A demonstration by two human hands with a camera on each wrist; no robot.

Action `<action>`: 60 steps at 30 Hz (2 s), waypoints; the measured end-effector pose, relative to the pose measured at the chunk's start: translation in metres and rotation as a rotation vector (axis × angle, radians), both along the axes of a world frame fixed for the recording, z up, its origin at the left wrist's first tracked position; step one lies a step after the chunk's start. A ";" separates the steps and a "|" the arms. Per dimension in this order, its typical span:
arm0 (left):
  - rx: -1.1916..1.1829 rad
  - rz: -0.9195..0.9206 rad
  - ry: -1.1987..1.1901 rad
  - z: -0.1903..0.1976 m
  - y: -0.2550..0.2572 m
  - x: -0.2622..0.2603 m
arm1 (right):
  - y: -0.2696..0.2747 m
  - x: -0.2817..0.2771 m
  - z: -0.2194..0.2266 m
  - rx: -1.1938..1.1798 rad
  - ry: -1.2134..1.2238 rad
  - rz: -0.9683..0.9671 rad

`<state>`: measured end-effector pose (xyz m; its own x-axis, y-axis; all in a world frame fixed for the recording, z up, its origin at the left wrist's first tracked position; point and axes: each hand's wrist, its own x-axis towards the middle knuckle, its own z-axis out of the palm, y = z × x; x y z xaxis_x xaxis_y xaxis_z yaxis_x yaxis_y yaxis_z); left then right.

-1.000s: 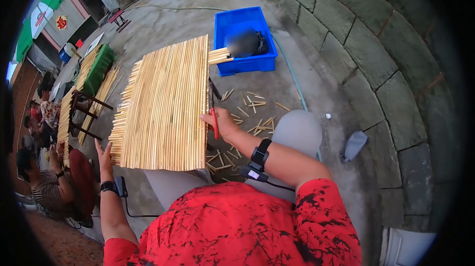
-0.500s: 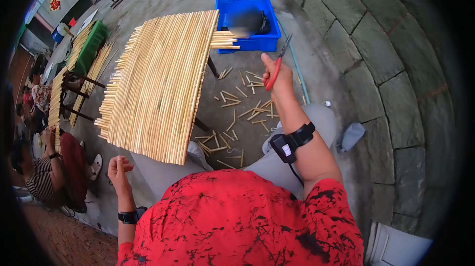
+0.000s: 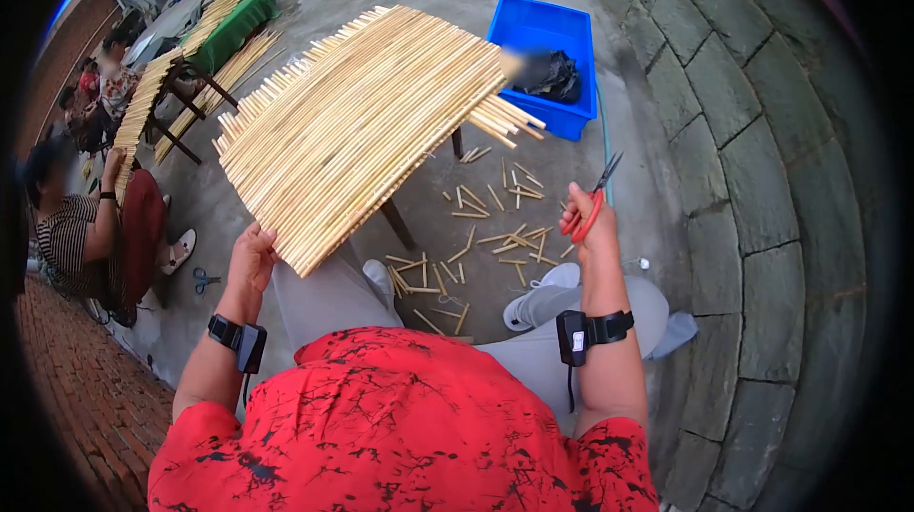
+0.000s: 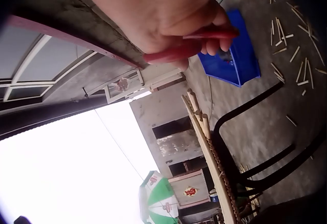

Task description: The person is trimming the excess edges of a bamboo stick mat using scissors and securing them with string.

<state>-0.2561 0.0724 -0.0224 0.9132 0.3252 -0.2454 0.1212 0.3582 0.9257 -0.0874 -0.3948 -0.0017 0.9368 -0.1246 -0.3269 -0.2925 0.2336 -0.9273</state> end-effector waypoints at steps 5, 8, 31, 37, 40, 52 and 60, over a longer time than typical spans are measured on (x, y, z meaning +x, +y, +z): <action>0.165 0.198 0.022 0.013 0.074 0.044 | -0.012 -0.007 0.010 -0.766 0.082 0.437; 0.470 0.211 0.086 0.005 0.120 0.072 | -0.003 -0.015 0.017 -1.407 0.059 0.662; 0.176 -0.719 0.092 0.039 -0.086 0.038 | 0.028 -0.048 0.045 -1.500 -0.742 0.405; 0.415 -1.168 -0.351 0.082 -0.161 0.059 | 0.059 -0.091 0.094 -1.305 -1.016 0.294; 0.252 -0.904 -0.513 0.088 -0.192 0.065 | 0.082 -0.095 0.095 -1.242 -1.129 0.359; 0.057 -0.497 -0.374 0.122 -0.168 0.051 | 0.118 -0.103 0.084 -0.956 -1.569 0.456; -0.037 -0.486 -0.267 0.113 -0.146 0.042 | 0.115 -0.106 0.100 -1.051 -1.509 0.398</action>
